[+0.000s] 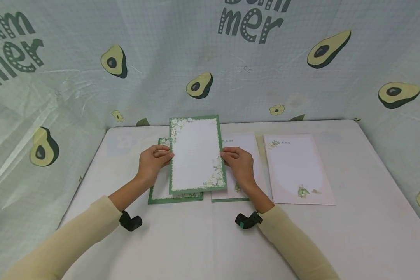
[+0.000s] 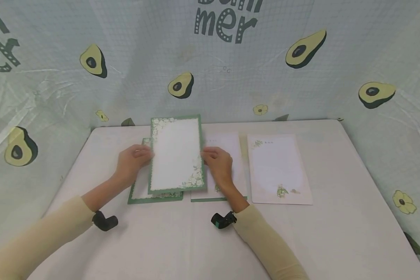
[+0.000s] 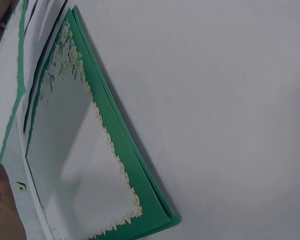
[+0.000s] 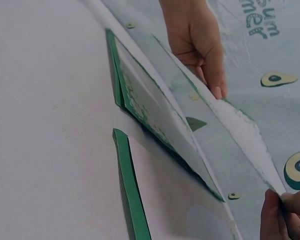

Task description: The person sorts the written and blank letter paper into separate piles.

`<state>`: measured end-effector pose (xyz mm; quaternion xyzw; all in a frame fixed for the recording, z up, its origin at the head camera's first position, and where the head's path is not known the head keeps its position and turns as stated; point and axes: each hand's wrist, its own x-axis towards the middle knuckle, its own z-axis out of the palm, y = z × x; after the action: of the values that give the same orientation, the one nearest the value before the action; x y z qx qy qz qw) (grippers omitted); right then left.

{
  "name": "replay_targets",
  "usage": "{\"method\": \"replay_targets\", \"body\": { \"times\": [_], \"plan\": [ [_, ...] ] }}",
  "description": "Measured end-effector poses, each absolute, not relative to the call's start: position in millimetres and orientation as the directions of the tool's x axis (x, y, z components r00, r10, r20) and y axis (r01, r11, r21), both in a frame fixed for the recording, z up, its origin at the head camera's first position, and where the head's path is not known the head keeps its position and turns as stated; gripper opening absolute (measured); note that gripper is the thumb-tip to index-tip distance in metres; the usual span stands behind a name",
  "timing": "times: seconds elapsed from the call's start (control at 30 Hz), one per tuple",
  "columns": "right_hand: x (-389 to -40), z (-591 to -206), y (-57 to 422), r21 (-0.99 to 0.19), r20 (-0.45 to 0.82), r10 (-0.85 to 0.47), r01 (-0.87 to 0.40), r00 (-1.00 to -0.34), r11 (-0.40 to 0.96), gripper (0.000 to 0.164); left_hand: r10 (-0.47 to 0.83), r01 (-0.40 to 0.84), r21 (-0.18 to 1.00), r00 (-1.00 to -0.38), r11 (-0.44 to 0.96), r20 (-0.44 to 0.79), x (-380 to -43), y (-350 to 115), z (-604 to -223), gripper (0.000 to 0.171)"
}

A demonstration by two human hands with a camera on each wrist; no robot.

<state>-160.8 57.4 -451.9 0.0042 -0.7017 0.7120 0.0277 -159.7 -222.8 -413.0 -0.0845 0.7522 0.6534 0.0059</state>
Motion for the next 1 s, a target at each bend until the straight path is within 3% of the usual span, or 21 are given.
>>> {"method": "replay_targets", "body": {
  "times": [0.27, 0.63, 1.0],
  "plan": [
    [-160.1, -451.4, 55.3, -0.998, 0.045, -0.066, -0.041, -0.997, -0.050, 0.031, -0.122, -0.127, 0.985, -0.986, 0.121, -0.112, -157.1, -232.4, -412.3, 0.035],
    [-159.6, -454.2, 39.1, -0.996, 0.047, -0.051, -0.043, -0.998, -0.077, 0.029, -0.083, -0.118, 0.990, -0.990, 0.079, -0.112, -147.8, -248.1, -413.4, 0.043],
    [-155.9, -456.7, 26.0, -0.997, 0.063, -0.047, -0.060, -0.997, -0.056, 0.027, -0.124, -0.150, 0.985, -0.982, 0.084, -0.139, -148.2, -258.4, -413.2, 0.044]
  ]
}}
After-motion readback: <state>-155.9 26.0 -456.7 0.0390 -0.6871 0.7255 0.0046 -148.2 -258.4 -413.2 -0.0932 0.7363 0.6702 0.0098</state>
